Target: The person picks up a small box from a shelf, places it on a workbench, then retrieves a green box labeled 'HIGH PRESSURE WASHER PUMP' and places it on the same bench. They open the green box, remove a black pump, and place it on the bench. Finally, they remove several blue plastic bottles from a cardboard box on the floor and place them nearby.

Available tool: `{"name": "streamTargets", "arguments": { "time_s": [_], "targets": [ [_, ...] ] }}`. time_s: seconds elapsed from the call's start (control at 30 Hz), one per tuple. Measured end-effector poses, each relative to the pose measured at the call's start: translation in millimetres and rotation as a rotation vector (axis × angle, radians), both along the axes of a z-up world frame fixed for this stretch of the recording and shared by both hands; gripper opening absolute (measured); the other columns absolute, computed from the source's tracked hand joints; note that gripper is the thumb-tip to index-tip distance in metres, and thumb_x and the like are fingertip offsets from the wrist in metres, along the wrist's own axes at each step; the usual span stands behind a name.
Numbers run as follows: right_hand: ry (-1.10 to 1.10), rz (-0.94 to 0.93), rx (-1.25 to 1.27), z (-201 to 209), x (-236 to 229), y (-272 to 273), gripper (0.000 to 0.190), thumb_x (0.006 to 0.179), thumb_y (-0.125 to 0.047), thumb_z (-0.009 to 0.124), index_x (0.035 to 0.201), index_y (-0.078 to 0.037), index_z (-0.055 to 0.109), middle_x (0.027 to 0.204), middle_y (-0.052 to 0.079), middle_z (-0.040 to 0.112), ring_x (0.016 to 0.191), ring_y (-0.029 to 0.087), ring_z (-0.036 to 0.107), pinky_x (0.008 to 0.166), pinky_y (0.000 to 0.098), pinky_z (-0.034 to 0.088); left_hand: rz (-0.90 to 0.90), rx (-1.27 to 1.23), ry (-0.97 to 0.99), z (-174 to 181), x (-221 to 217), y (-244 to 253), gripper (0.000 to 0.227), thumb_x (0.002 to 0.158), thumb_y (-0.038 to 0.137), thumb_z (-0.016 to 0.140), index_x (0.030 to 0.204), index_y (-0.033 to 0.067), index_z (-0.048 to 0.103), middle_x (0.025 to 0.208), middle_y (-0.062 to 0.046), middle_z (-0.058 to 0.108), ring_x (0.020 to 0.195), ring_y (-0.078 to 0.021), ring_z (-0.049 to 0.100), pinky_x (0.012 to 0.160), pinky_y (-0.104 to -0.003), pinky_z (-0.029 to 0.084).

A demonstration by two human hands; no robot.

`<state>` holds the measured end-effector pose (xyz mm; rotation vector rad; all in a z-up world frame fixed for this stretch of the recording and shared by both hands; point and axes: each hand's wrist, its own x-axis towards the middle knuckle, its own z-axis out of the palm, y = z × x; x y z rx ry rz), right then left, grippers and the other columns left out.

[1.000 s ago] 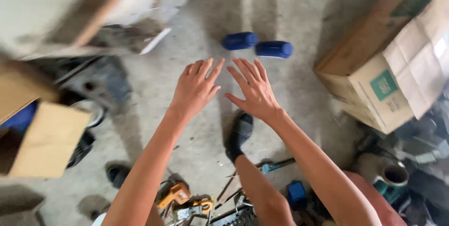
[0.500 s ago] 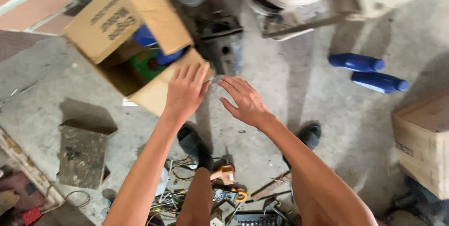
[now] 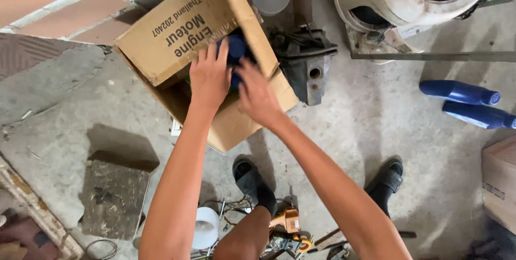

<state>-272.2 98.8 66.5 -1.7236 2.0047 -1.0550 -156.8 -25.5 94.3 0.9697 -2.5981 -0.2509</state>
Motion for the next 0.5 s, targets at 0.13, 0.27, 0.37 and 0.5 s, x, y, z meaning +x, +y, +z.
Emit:
{"name": "streamTargets", "arguments": {
  "time_s": [0.13, 0.27, 0.37, 0.5],
  "targets": [
    [-0.022, -0.156, 0.011, 11, -26, -12, 0.044, 0.101, -0.006, 0.058, 0.143, 0.004, 0.051, 0.159, 0.028, 0.042, 0.147, 0.043, 0.043, 0.123, 0.0481, 0.036, -0.067, 0.006, 0.101, -6, -19, -15, 0.074, 0.066, 0.018, 0.085, 0.133, 0.0079, 0.058, 0.127, -0.016, 0.060, 0.111, -0.0385, 0.059, 0.080, -0.044, 0.054],
    [-0.059, -0.101, 0.167, 12, -30, -15, 0.060, 0.096, -0.006, 0.060, 0.152, 0.004, 0.040, 0.160, 0.028, 0.038, 0.148, 0.045, 0.037, 0.122, 0.0481, 0.032, -0.082, 0.184, 0.051, -31, -38, -14, 0.062, 0.073, 0.008, 0.083, 0.128, 0.0007, 0.056, 0.122, -0.017, 0.058, 0.118, -0.0400, 0.058, 0.081, -0.041, 0.059],
    [-0.073, -0.069, 0.222, -2, -27, -12, 0.070, 0.092, -0.001, 0.058, 0.157, 0.004, 0.032, 0.162, 0.030, 0.033, 0.148, 0.046, 0.033, 0.122, 0.0476, 0.030, -0.153, 0.132, -0.072, -50, -34, -8, 0.055, 0.076, -0.002, 0.077, 0.126, -0.0043, 0.054, 0.122, -0.019, 0.057, 0.117, -0.0382, 0.059, 0.082, -0.038, 0.060],
    [0.022, 0.003, 0.180, -2, -20, -2, 0.079, 0.083, 0.008, 0.053, 0.159, 0.004, 0.030, 0.164, 0.028, 0.031, 0.155, 0.046, 0.028, 0.127, 0.0466, 0.028, -0.158, 0.163, 0.104, -31, -2, 0, 0.049, 0.080, 0.008, 0.080, 0.119, -0.0062, 0.054, 0.116, -0.022, 0.056, 0.108, -0.0426, 0.057, 0.082, -0.043, 0.057]
  ]
}}
